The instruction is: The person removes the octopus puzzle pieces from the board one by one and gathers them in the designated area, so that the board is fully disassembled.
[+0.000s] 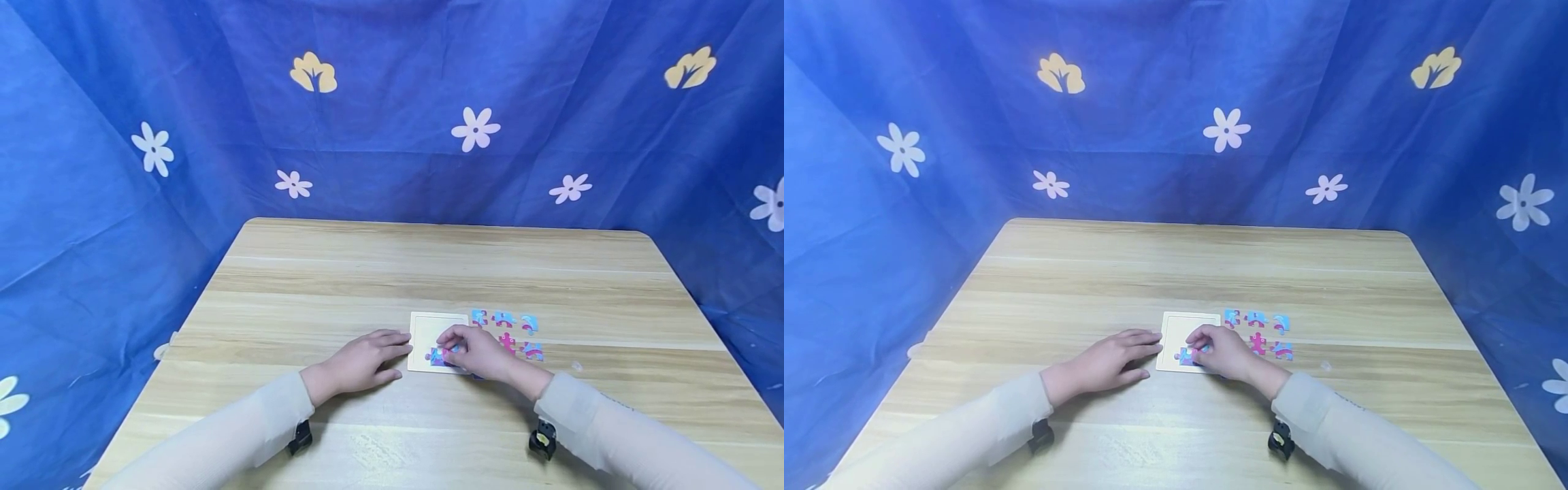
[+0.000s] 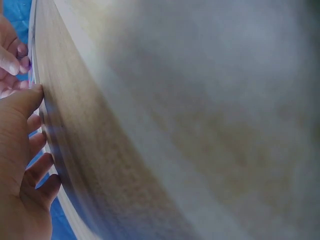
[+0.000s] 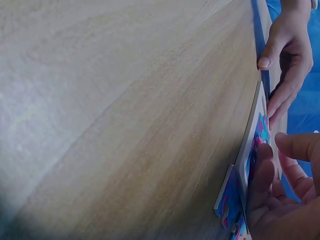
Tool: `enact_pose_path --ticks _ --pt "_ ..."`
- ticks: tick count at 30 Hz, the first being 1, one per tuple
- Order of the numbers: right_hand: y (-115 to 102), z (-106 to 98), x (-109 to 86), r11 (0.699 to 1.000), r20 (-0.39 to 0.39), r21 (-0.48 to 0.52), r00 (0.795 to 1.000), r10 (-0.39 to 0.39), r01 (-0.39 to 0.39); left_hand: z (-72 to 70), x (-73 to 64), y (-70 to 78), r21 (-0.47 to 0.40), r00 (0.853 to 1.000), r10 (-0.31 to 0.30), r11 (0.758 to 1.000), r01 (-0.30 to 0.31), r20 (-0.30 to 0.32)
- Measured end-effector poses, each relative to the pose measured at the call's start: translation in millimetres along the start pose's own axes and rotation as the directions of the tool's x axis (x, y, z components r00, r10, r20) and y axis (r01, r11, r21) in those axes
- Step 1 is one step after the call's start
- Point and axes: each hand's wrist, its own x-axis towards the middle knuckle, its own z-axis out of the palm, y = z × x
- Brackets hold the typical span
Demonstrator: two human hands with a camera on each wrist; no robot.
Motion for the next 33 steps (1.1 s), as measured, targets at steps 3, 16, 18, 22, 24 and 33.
enact_pose_path --ticks 3,16,18,22,24,33 --pt "-1.1 0.2 0.5 1.000 -0.013 0.001 1.000 -0.002 0.002 0.2 0.2 -0.6 0.005 1.000 0.005 1.000 -0.005 -0.003" --pt "-2.3 -4.0 4.1 1.000 0.000 -0.006 1.000 -0.026 0.026 -0.4 0.5 -1.6 0.005 1.000 0.012 1.000 -0.012 -0.003" --pt "-1.3 -5.2 4.0 1.000 0.009 -0.019 1.000 -0.025 0.025 -0.4 0.4 -1.8 0.004 1.000 0.010 1.000 -0.010 0.000" --pt "0.5 -7.1 4.1 0.998 0.034 -0.055 0.999 -0.030 0.032 -0.2 0.3 -2.2 0.004 1.000 0.006 1.000 -0.006 0.003" --pt "1.1 -7.6 4.7 0.997 0.042 -0.060 0.998 -0.040 0.043 -0.3 0.3 -2.2 0.003 1.000 0.006 1.000 -0.006 0.004" --pt "2.1 -11.7 3.9 0.998 0.058 0.004 0.996 -0.063 0.063 -0.7 -0.1 -2.2 0.004 1.000 0.012 1.000 -0.012 -0.004"
